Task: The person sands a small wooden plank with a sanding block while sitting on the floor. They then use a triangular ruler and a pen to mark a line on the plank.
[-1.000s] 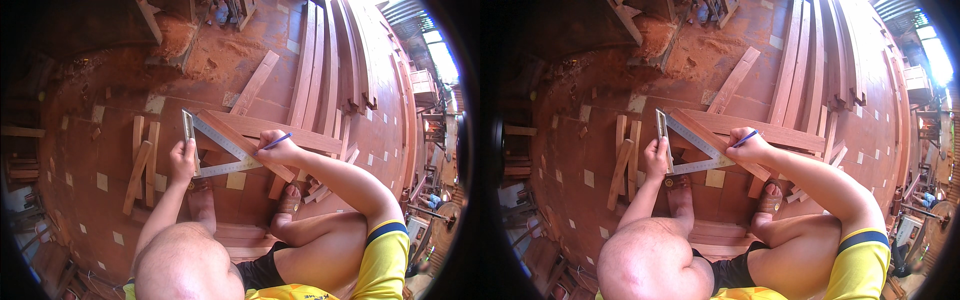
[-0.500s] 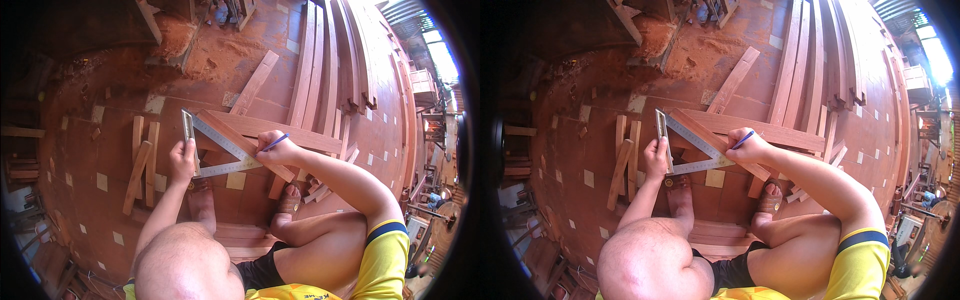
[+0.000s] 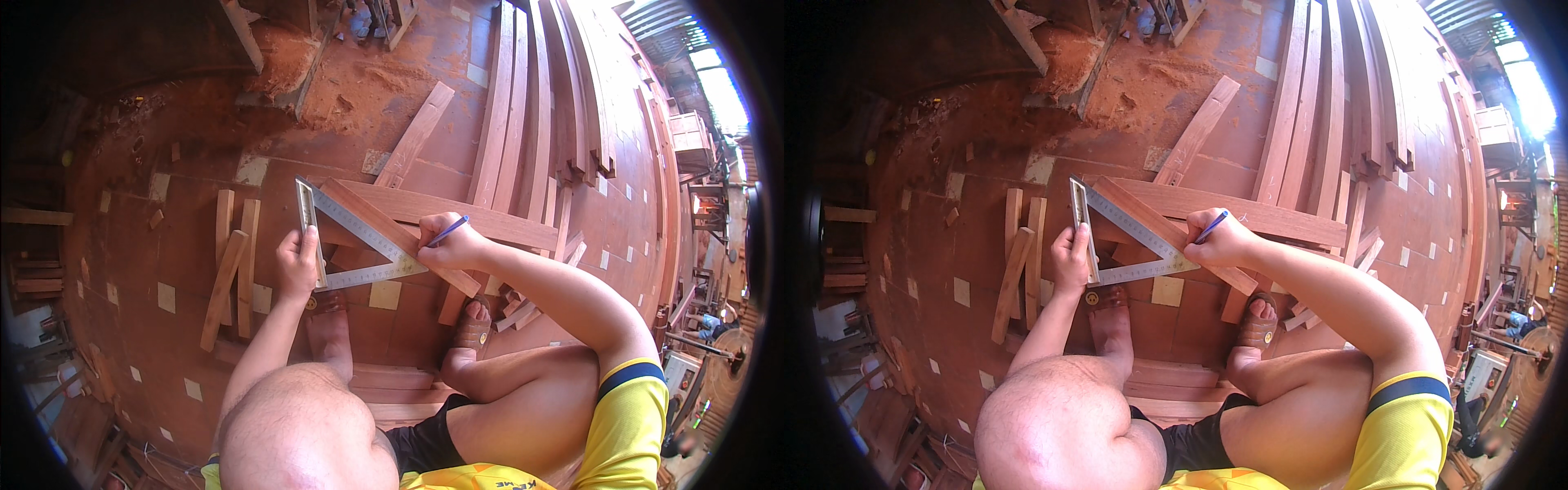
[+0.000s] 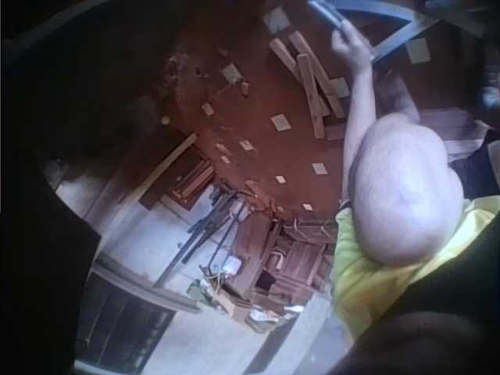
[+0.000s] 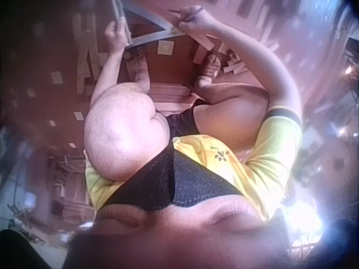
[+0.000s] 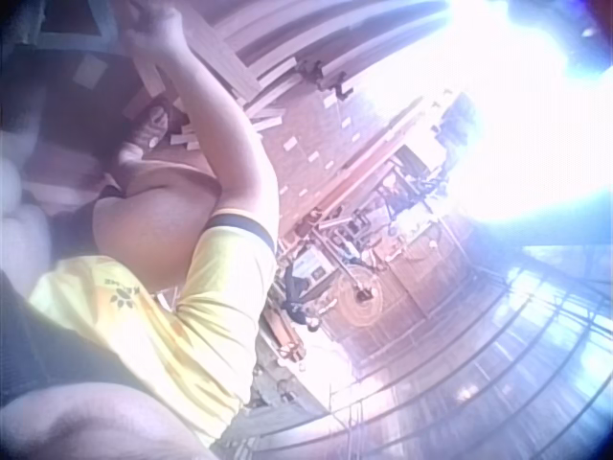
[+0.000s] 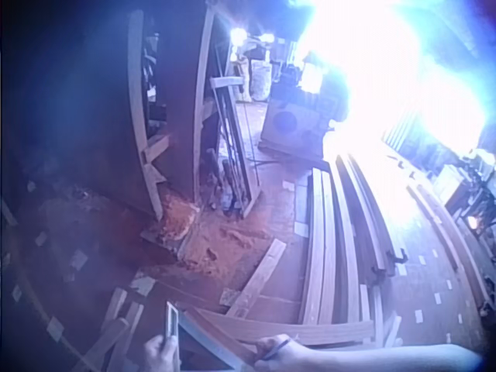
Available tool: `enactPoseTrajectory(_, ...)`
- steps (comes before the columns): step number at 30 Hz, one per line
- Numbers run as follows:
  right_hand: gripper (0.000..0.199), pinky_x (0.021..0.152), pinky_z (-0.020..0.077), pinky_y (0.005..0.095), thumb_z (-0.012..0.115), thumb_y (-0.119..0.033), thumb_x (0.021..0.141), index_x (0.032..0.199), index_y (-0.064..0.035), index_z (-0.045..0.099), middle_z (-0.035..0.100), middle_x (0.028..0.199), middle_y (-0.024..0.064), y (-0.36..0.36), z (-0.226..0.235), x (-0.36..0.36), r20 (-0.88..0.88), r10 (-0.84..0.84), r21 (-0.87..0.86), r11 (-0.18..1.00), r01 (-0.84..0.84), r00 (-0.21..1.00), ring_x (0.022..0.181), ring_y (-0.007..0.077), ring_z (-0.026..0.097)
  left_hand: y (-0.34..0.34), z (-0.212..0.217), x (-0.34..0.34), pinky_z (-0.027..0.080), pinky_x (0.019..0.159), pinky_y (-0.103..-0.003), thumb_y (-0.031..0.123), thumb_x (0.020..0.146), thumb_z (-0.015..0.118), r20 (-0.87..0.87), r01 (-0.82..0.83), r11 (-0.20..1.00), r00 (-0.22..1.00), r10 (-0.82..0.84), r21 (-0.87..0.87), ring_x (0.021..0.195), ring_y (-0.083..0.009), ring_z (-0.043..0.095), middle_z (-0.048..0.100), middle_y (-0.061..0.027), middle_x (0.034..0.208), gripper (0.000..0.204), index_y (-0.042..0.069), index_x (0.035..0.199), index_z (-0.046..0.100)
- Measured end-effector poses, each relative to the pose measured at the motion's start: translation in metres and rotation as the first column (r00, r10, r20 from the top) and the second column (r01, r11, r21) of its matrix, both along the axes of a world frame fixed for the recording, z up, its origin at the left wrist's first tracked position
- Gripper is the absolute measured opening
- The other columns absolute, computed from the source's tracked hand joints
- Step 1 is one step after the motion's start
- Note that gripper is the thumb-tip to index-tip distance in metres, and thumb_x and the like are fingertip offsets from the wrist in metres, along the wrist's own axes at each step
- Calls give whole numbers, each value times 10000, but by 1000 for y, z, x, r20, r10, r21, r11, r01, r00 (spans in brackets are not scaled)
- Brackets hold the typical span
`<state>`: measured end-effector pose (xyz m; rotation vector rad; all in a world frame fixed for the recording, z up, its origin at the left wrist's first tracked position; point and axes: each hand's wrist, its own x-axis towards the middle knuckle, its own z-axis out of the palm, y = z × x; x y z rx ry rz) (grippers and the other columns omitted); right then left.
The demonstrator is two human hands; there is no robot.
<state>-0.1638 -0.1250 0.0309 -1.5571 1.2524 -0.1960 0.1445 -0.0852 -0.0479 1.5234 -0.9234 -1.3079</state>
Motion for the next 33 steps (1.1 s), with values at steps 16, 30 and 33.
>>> enactPoseTrajectory(16,155,650,544,366,754,-141,745,742,-11,669,731,738,119,1,3,-6,-6,75,42,996,-75,997,688,209,689,0,-1,2,428,481,-288,317,1085,635,8,11,1000,1000,-11,-2,519,-81,536,553,23,620,419,78,751,555)
enactPoseTrajectory(30,146,648,551,370,758,-139,729,743,-17,679,713,718,119,2,3,-6,-22,129,16,992,-128,991,678,227,691,0,2,-1,439,478,-293,319,1087,632,-3,5,1000,1000,-5,10,511,-88,546,555,20,620,419,78,753,557)
enactPoseTrajectory(33,150,647,549,371,760,-140,731,743,-16,678,708,715,121,2,3,-5,-39,127,23,992,-126,991,678,226,690,0,-2,1,438,478,-293,317,1088,633,10,10,1000,1000,-10,-3,512,-87,544,553,23,623,421,80,749,554)
